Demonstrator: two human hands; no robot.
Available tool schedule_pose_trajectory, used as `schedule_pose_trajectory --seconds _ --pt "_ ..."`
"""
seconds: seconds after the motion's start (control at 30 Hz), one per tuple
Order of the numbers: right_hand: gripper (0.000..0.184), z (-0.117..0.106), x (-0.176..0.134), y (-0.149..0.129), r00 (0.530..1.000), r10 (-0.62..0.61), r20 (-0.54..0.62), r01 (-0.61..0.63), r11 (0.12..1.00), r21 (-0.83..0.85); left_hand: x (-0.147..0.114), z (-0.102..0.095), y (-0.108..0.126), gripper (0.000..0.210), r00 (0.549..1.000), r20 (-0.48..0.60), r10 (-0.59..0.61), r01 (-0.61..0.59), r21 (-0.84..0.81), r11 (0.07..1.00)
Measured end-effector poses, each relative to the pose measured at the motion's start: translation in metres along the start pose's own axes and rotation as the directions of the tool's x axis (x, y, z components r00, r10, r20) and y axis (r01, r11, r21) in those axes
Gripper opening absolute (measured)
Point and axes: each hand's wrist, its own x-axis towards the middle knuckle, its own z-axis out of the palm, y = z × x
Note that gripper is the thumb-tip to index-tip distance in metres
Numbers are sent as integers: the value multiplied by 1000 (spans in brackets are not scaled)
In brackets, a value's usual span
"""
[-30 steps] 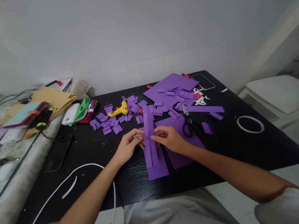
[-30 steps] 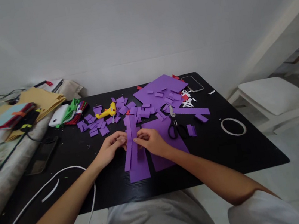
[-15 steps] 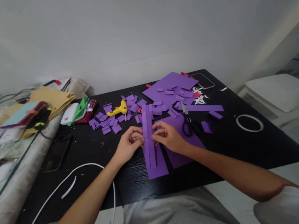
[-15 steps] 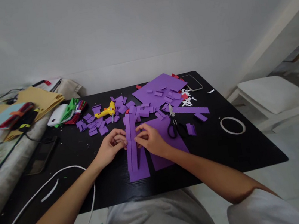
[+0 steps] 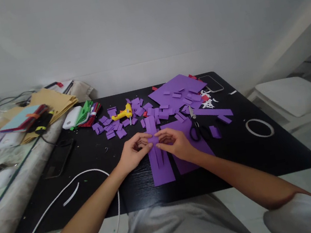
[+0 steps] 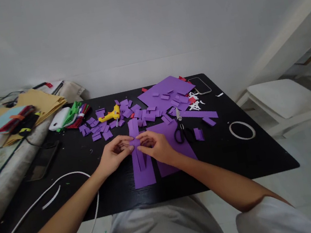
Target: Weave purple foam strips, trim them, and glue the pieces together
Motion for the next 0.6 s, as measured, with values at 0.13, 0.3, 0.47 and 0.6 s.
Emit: schedule_pose_trajectory --seconds 0.13,0.3,0.47,0.6 --pt "36 -1 -1 -3 999 -37 -10 37 999 -13 -1 1 -4 39 999 0 40 -40 35 999" --pt "32 0 -2 -3 995 -99 -26 98 994 -49 -1 -1 -5 27 983 -33 181 -169 233 958" --pt "29 -1 -3 -1 989 -143 -28 140 986 -89 -1 -4 -1 21 968 -20 249 -228 335 914" --pt "32 -3 -2 -3 961 -272 -39 256 938 -233 -1 -3 2 16 961 -75 265 -225 339 913"
